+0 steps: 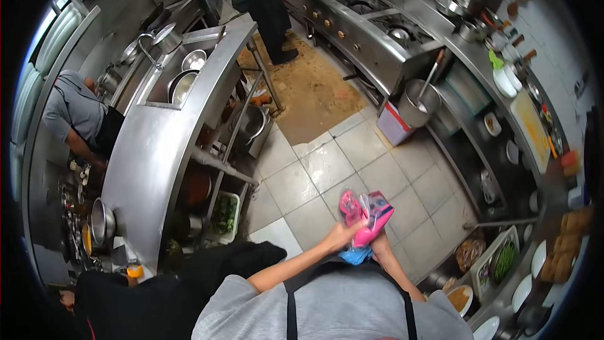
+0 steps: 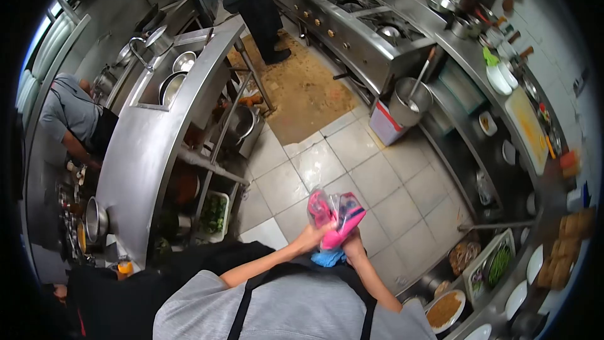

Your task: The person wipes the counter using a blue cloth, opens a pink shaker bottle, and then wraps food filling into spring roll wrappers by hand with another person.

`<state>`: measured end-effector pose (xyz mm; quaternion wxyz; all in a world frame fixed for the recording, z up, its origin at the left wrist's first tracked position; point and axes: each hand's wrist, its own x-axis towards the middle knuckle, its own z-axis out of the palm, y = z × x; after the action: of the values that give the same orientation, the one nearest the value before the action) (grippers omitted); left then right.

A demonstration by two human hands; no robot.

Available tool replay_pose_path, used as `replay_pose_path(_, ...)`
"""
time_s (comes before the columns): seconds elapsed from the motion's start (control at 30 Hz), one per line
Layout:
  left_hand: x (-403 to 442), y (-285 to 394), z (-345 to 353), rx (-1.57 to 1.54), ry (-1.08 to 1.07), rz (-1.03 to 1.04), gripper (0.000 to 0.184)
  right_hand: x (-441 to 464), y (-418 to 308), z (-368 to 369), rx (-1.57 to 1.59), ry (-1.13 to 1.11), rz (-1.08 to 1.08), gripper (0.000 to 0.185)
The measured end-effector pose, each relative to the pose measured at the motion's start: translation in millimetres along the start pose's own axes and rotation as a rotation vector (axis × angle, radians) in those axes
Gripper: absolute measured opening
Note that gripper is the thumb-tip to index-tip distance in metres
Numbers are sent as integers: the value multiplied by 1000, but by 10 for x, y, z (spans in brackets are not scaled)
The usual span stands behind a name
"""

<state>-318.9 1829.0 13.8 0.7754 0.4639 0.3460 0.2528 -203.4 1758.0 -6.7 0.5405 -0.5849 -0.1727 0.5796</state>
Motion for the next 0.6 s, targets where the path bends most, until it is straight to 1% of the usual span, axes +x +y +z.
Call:
replay_pose_path(0.03,158,85,-51,-16,-41,-38,51,253,-97,48,-10,-78,-33,34)
replay_pose_path(0.07,377,122,-159,28,-42,3,49,516,-158,64,-18,-157,-59,36)
replay_pose_path(0.13,775,98,-355,109,-32,66,45,1134,-173,-87,-405,-459,-296,39)
replay_pose_path(0.17,1019,146,-390,31,169,213,40,1354,-489,74,-542,-541,-381,34)
replay_pose_path(0.2,1245,228,-502,-12,327,263,36,1865,-262,90,-724,-542,-343,31)
replay_pose_path(0.27,1685,415,-917,-58,627,146,33,2210,-842,597,-1347,-524,-224,30)
replay_pose_path(0.3,1899,577,-1146,-108,850,280,30,2476,-946,789,-1386,-527,-120,39)
replay_pose_path(0.33,2077,730,-1379,-161,1070,413,27,2620,-1116,982,-1122,-521,-203,42)
replay_pose_path(0.4,2268,954,-1932,-66,1208,590,22,2786,-1536,1261,-606,-501,-311,49)
replay_pose_path(0.43,2290,1092,-2170,-104,1158,548,23,2958,-1676,1315,-489,-494,-325,73)
replay_pose_path(0.47,2332,1246,-2366,-138,1103,512,23,3099,-1891,1420,-603,-518,-399,80)
replay_pose_path(0.5,2405,1361,-2477,-166,1001,465,24,3216,-2128,1545,-710,-537,-478,87)
replay_pose_path(0.53,2556,1419,-2510,-235,851,411,22,3374,-2262,1671,-810,-547,-551,94)
replay_pose_path(0.57,2664,1855,-2246,-143,829,59,26,3638,-2298,1824,-915,-665,-609,103)
replay_pose_path(0.6,2904,1672,-2278,-95,654,159,31,3945,-2209,1894,-879,-712,-741,95)
